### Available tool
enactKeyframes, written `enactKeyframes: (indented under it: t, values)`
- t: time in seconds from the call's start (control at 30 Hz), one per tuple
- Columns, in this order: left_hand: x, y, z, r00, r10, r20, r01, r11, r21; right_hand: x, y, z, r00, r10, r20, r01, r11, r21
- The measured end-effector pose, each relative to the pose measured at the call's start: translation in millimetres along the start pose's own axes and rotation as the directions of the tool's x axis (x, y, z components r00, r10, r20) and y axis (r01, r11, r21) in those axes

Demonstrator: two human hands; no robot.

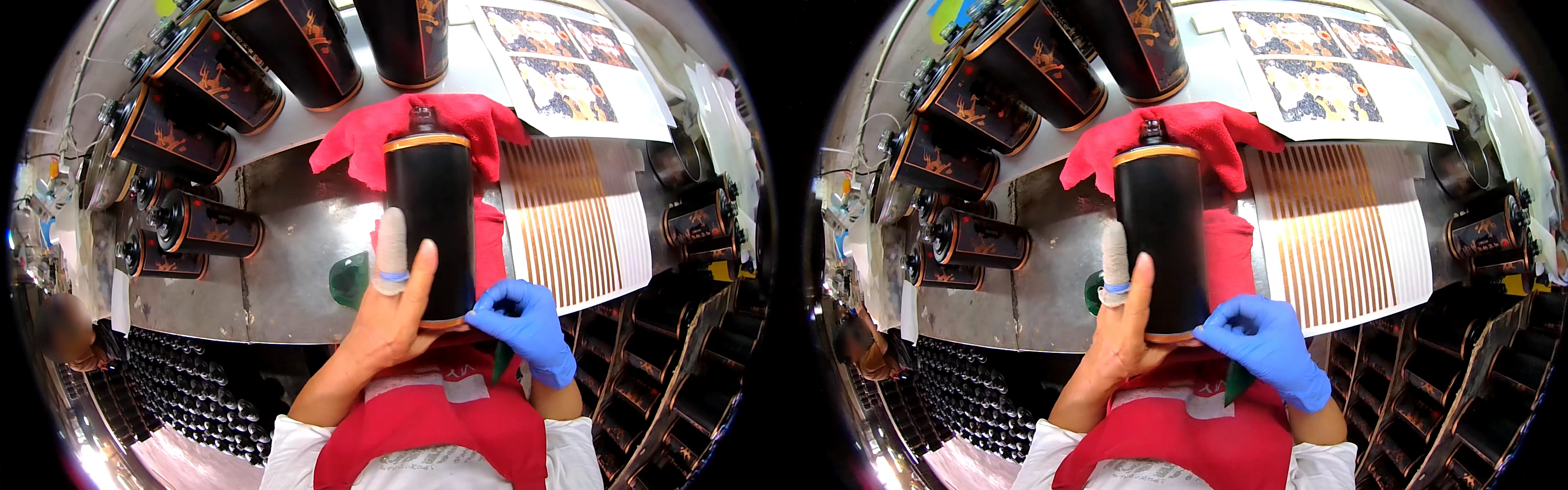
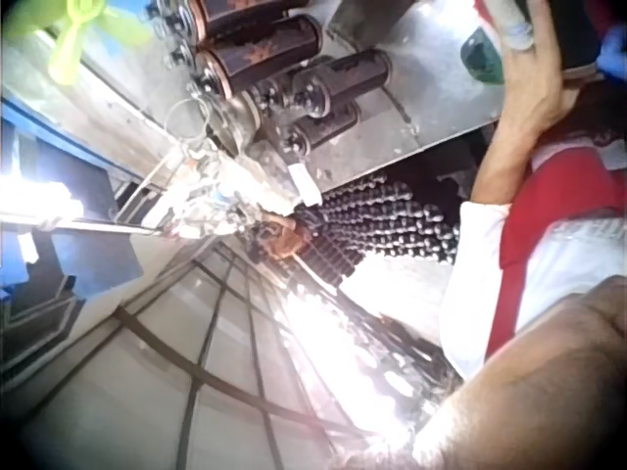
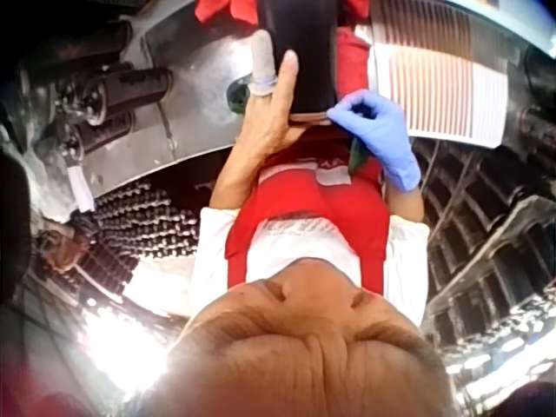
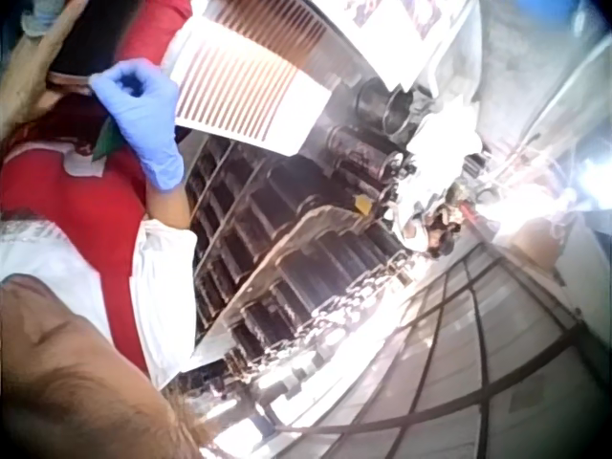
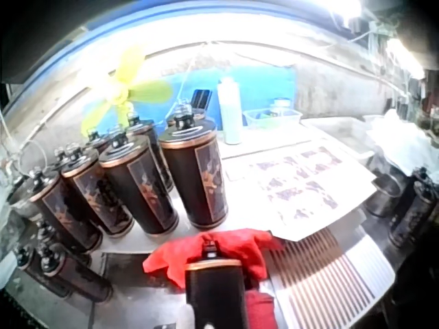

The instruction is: The person applies decorative labels and gold foil strips to cylindrical black containers. They peel each label from a backing sheet, position it on the container, and smooth it with a green tool. They also apply thin gold strips to the top and bottom rims and wipe the surfaces with a cloth.

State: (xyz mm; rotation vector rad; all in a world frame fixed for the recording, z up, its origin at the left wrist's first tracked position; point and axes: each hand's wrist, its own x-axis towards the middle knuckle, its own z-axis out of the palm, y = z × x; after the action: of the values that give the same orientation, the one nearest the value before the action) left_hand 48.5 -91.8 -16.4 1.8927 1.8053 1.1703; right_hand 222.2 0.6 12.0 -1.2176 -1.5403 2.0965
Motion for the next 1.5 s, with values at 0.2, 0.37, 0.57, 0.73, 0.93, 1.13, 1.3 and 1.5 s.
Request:
enactKeyframes:
  t: [0.2,0.37,0.57,0.73,0.93,1.13,1.3,1.5]
  values:
    - [-18.1,-11.9,-3.4,0.982,-0.148,0.121,0.174,0.952,-0.250,-2.9,12.9,-12.9,0.997,0.043,-0.066,-0.042,0.999,0.008]
    - [-16.0,1.1,-6.3,0.952,-0.264,0.155,0.238,0.319,-0.918,-3.0,14.2,-6.9,0.999,0.004,-0.039,0.000,0.995,0.099]
    - [-14.8,8.1,2.1,0.941,-0.327,0.091,0.266,0.547,-0.793,-0.1,16.8,-1.4,0.999,0.041,-0.002,-0.041,0.994,0.097]
    - [-12.4,16.5,5.8,0.926,-0.374,0.047,0.301,0.657,-0.691,2.5,17.2,-0.3,0.999,0.034,0.014,-0.036,0.994,0.106]
    - [-10.4,16.6,0.2,0.963,-0.268,0.039,0.243,0.792,-0.560,7.9,35.1,-29.8,0.999,0.015,-0.036,-0.003,0.954,0.299]
    - [-5.2,15.2,-4.1,0.994,-0.105,-0.022,0.098,0.971,-0.218,-23.7,32.9,-53.7,0.939,-0.075,-0.336,0.165,0.954,0.250]
    - [9.1,21.0,-1.4,0.992,0.001,-0.127,-0.019,0.990,-0.143,-46.9,-3.8,31.4,0.811,-0.557,-0.180,0.492,0.815,-0.306]
    - [0.0,6.6,-3.2,0.998,-0.031,-0.052,0.027,0.996,-0.083,-49.2,-3.0,15.0,0.834,-0.389,-0.392,0.140,0.836,-0.531]
